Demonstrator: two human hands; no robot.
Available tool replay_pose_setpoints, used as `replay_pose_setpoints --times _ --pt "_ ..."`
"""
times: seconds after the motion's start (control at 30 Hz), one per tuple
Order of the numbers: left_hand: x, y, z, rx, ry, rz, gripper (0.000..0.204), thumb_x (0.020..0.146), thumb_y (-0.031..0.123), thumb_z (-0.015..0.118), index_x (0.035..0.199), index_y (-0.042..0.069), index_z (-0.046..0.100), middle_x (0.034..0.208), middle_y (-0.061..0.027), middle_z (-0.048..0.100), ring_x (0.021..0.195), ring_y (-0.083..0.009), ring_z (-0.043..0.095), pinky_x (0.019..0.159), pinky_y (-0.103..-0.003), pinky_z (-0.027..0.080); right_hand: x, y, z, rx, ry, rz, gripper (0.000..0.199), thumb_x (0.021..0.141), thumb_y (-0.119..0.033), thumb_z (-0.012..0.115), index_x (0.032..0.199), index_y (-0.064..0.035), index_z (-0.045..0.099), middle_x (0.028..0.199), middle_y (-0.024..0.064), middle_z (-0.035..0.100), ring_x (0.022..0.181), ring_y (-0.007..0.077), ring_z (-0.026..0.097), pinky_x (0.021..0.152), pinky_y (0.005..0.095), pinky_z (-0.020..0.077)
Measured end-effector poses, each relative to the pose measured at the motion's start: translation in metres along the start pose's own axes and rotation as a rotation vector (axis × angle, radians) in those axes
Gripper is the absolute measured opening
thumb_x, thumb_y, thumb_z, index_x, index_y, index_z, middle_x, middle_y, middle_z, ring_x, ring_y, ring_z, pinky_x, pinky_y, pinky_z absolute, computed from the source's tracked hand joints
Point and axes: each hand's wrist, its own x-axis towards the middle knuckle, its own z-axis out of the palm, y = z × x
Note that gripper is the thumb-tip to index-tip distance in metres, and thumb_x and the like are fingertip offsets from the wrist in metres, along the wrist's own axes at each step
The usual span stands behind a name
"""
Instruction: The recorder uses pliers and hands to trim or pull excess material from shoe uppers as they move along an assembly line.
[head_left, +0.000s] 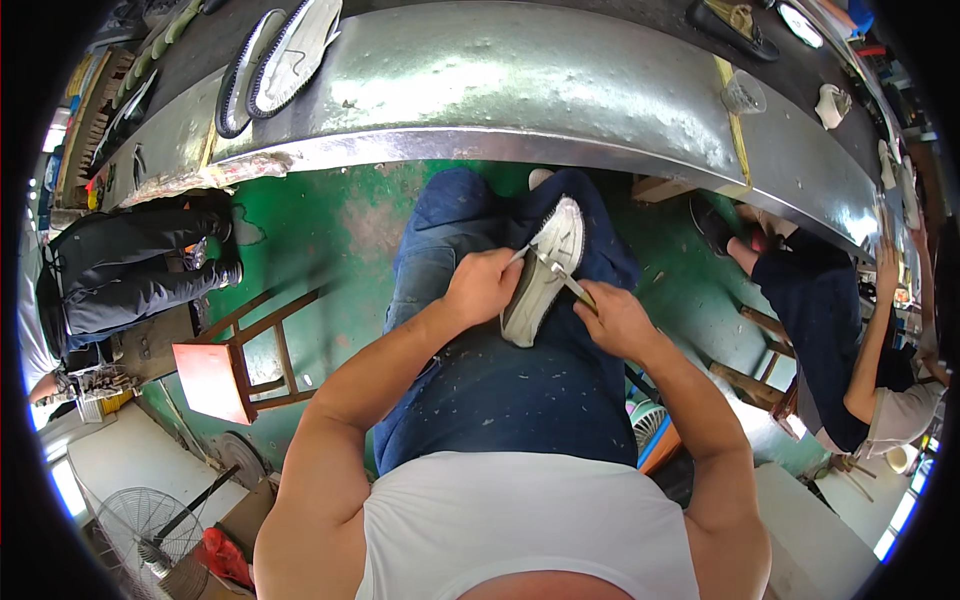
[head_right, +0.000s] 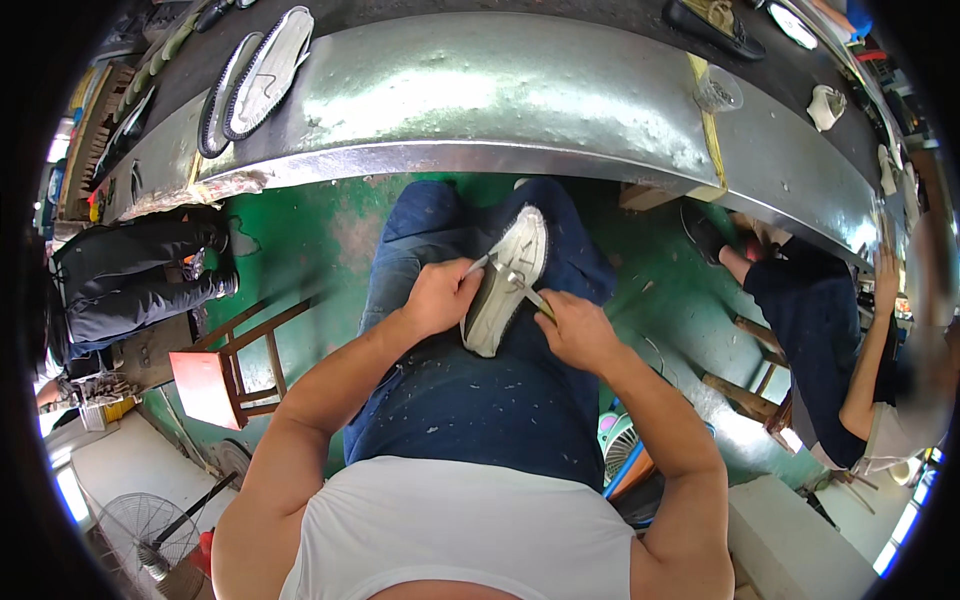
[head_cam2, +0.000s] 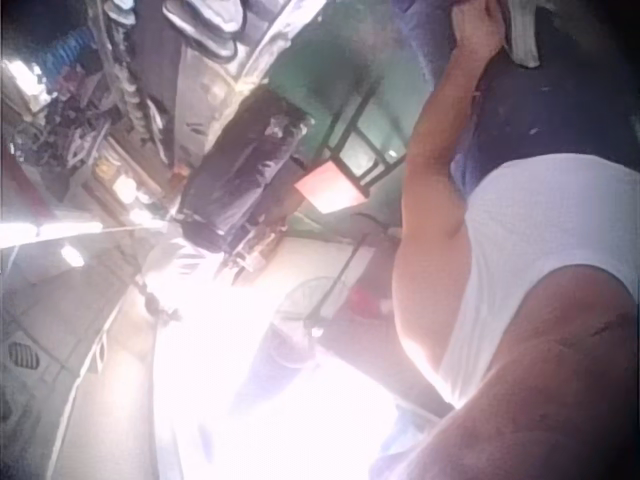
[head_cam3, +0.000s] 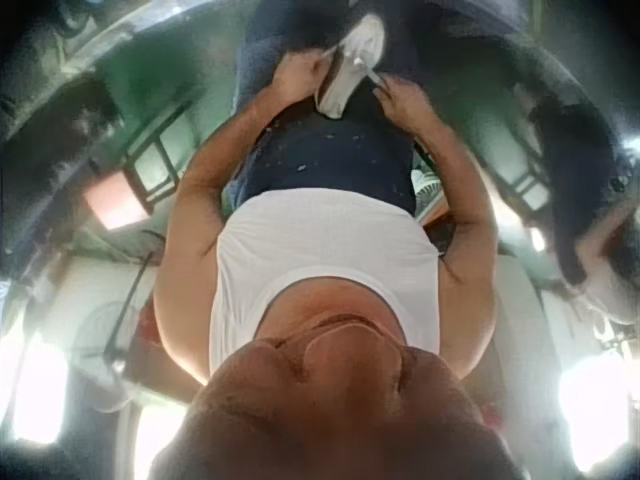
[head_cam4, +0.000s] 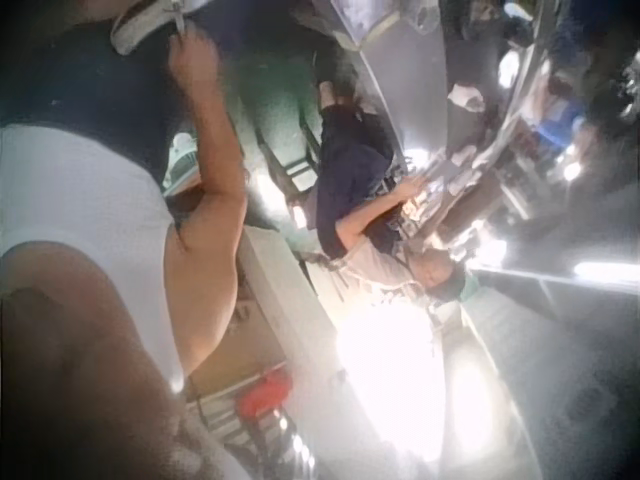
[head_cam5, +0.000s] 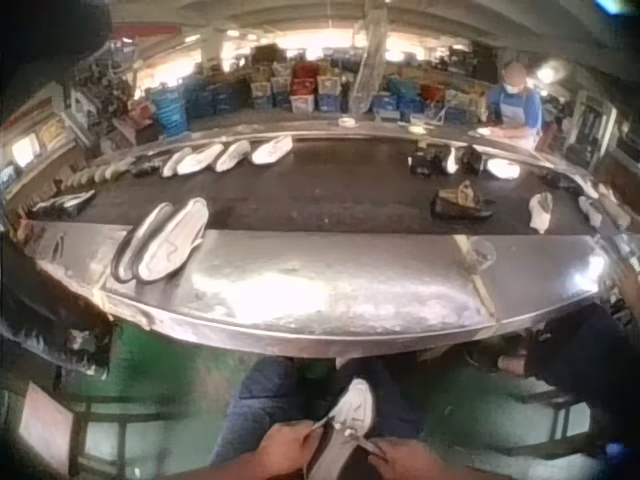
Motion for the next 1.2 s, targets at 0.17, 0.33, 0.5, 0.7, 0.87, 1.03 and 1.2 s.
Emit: replay_pose_setpoints --times 0.17,0.33,0.5,0.7,0.87,1.03,1.2 --pt "-0.003 0.002 0.006 0.013 0.112 0.109 0.013 0.091 0.013 0.062 0.092 0.002 0.069 0.086 -0.0197 0.069 0.078 -0.0381 0.068 0.068 -0.044 0.055 0.001 -0.015 -0.042 0.308 -0.479 0.312 0.026 0.090 -0.020 0.061 0.107 -0.0002 0.060 0.085 0.0189 0.066 0.081 0.0323 0.067 0.071 0.0402 0.0508" --pt "-0.002 0.019 0.006 0.117 0.026 0.158 0.020 0.093 0.018 0.059 0.101 0.002 0.068 0.089 -0.0199 0.069 0.082 -0.0390 0.068 0.073 -0.045 0.055 0.040 -0.024 -0.084 0.443 -0.777 0.580 0.026 0.091 -0.023 0.062 0.103 0.0009 0.063 0.082 0.0146 0.067 0.074 0.0191 0.066 0.064 0.0359 0.0509" --pt "0.012 -0.033 0.051 -0.341 0.155 -0.261 0.038 0.102 0.027 0.050 0.129 0.002 0.058 0.117 -0.0215 0.065 0.108 -0.0329 0.065 0.092 -0.039 0.051 0.071 -0.029 -0.071 0.106 -0.884 0.490 0.029 0.094 -0.025 0.059 0.091 0.0042 0.062 0.084 0.0185 0.068 0.076 0.0276 0.069 0.066 0.0408 0.0531" --pt "0.008 -0.022 0.035 -1.456 -0.128 -0.627 0.072 0.102 0.040 0.054 0.156 0.007 0.020 0.148 -0.0113 0.042 0.135 -0.0214 0.043 0.111 -0.037 0.037 0.038 -0.027 -0.011 0.152 -0.461 0.405 0.033 0.096 -0.030 0.057 0.097 0.0034 0.060 0.092 0.0282 0.067 0.090 0.0456 0.065 0.079 0.0515 0.0502" --pt "0.012 -0.027 0.039 -1.228 -0.077 -0.575 0.084 0.092 0.043 0.071 0.154 0.008 0.027 0.140 -0.0120 0.051 0.126 -0.0220 0.051 0.105 -0.037 0.044 0.009 -0.029 0.039 0.288 -0.269 0.546 0.034 0.097 -0.032 0.057 0.099 0.0020 0.060 0.087 0.0209 0.067 0.079 0.0378 0.066 0.070 0.0440 0.0525" --pt "0.017 -0.020 0.040 -1.202 -0.087 -0.635 0.076 0.092 0.039 0.072 0.150 0.007 0.034 0.134 -0.0107 0.057 0.121 -0.0213 0.055 0.102 -0.037 0.046 0.008 0.000 0.027 0.989 -0.448 0.727 0.029 0.100 -0.028 0.057 0.106 0.0002 0.062 0.084 0.0088 0.066 0.070 0.0161 0.063 0.052 0.0264 0.0477" --pt "0.024 -0.005 0.036 -1.100 -0.100 -0.620 0.073 0.092 0.035 0.072 0.147 0.003 0.036 0.130 -0.0126 0.059 0.117 -0.0216 0.058 0.099 -0.036 0.049 0.006 0.047 0.007 1.403 -0.681 0.757 0.031 0.098 -0.021 0.059 0.118 0.0030 0.059 0.095 0.0091 0.067 0.076 0.0165 0.066 0.053 0.0242 0.0516"
